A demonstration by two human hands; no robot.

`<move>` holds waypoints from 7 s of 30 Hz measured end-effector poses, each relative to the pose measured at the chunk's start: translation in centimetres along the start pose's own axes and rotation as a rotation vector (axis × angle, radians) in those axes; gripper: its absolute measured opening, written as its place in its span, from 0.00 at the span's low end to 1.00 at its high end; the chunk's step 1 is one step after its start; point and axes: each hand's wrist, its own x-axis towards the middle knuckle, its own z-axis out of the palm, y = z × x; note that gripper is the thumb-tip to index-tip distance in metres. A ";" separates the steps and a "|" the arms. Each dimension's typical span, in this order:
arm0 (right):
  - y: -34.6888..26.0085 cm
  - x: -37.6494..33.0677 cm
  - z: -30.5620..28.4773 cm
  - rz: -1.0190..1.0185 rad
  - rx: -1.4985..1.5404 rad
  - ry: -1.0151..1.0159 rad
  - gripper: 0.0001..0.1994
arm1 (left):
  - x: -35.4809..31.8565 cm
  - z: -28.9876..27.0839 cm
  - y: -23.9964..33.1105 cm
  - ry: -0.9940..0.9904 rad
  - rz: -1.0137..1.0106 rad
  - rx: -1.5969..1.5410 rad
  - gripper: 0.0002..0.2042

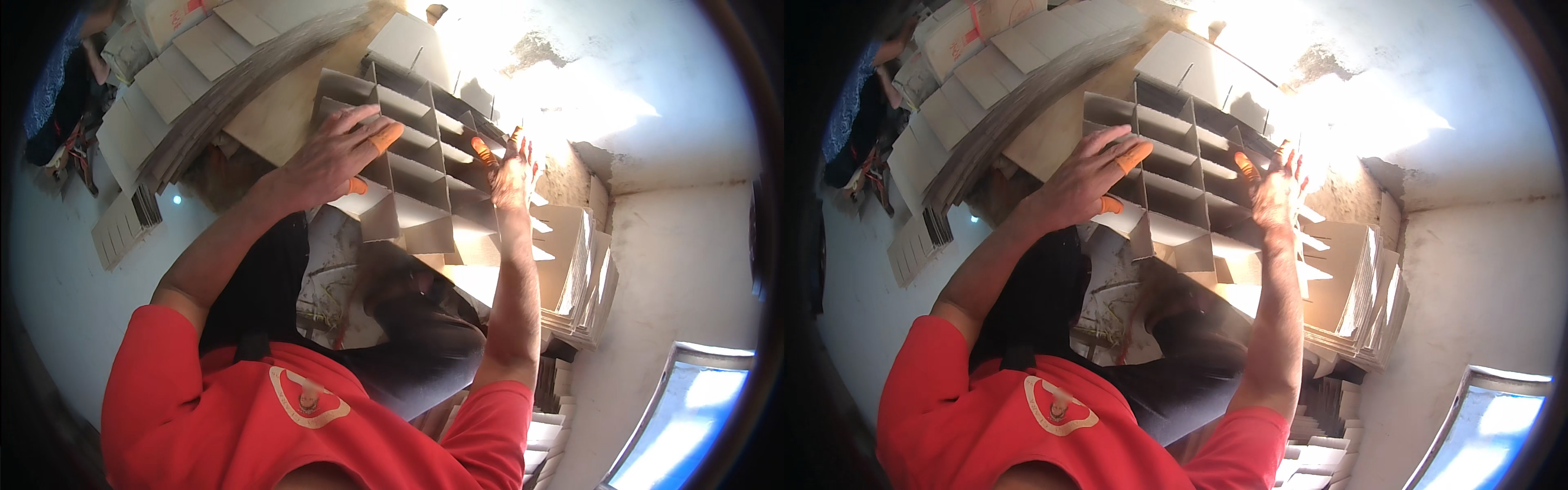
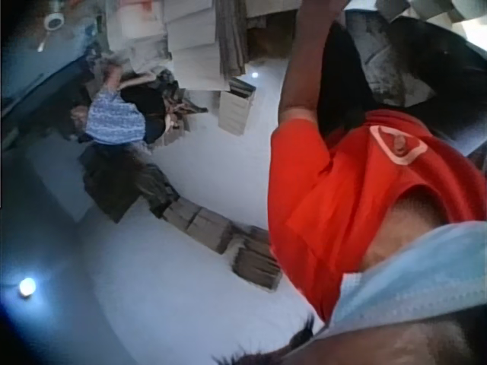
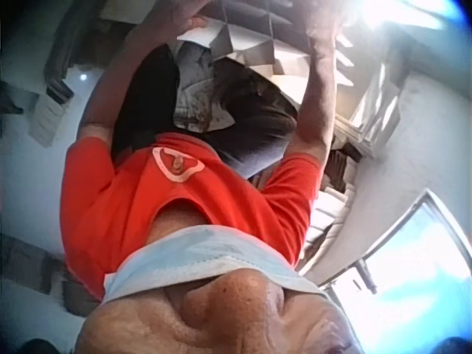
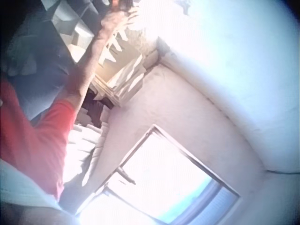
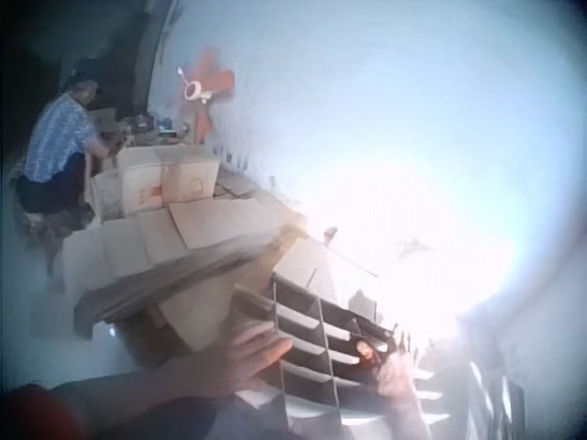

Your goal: The person assembles flat cardboard pieces into box-like structures by folding along pre-scored lines and interlocking tabs. They handle each piece individually, folding and stacking the finished units on the floor.

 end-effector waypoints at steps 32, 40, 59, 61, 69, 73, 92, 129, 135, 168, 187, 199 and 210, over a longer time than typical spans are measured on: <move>7.4 -14.4 -7.8 0.099 0.012 0.153 0.18 | -6.4 -11.2 -16.8 -0.109 -0.529 1.212 0.17; 15.2 -20.6 -3.4 0.504 -0.035 -0.131 0.17 | -9.3 -9.1 -21.8 -0.261 -0.560 1.017 0.15; 18.3 -17.5 -2.8 0.784 0.092 -0.308 0.15 | -0.1 -5.1 -12.8 -0.191 -0.437 0.547 0.19; 16.9 -16.4 -5.0 0.841 0.221 -0.072 0.14 | 3.1 -3.0 -9.3 -0.172 -0.390 0.453 0.18; 8.6 -9.5 -7.8 0.838 0.665 0.618 0.15 | 15.9 11.9 -5.2 -0.021 0.034 0.181 0.22; 7.1 -9.8 -6.3 0.777 1.100 0.821 0.13 | 20.2 18.6 -2.3 -0.064 0.055 0.200 0.20; 6.0 -8.2 -6.0 1.027 1.418 0.613 0.06 | 22.7 20.1 -3.1 -0.113 -0.017 -0.178 0.09; 2.6 -8.2 -2.6 1.040 1.288 0.244 0.12 | 13.4 17.2 6.6 0.065 0.574 -0.014 0.21; 1.8 -7.9 -2.5 1.016 1.262 0.187 0.15 | 20.2 20.5 -0.7 -0.163 0.075 0.233 0.35; 1.6 -7.6 -1.8 1.021 1.304 0.153 0.12 | 21.5 21.1 -3.8 0.025 0.445 0.030 0.06; 3.1 -7.8 -4.2 0.908 1.160 0.247 0.10 | 12.2 17.0 7.0 0.070 0.690 0.241 0.12; 2.9 -8.0 -4.0 0.934 1.138 0.123 0.13 | 18.3 20.0 0.1 0.103 0.115 0.136 0.29; 2.6 -7.7 -3.8 0.964 1.250 0.100 0.09 | 21.5 21.3 -2.1 -0.150 0.323 0.086 0.16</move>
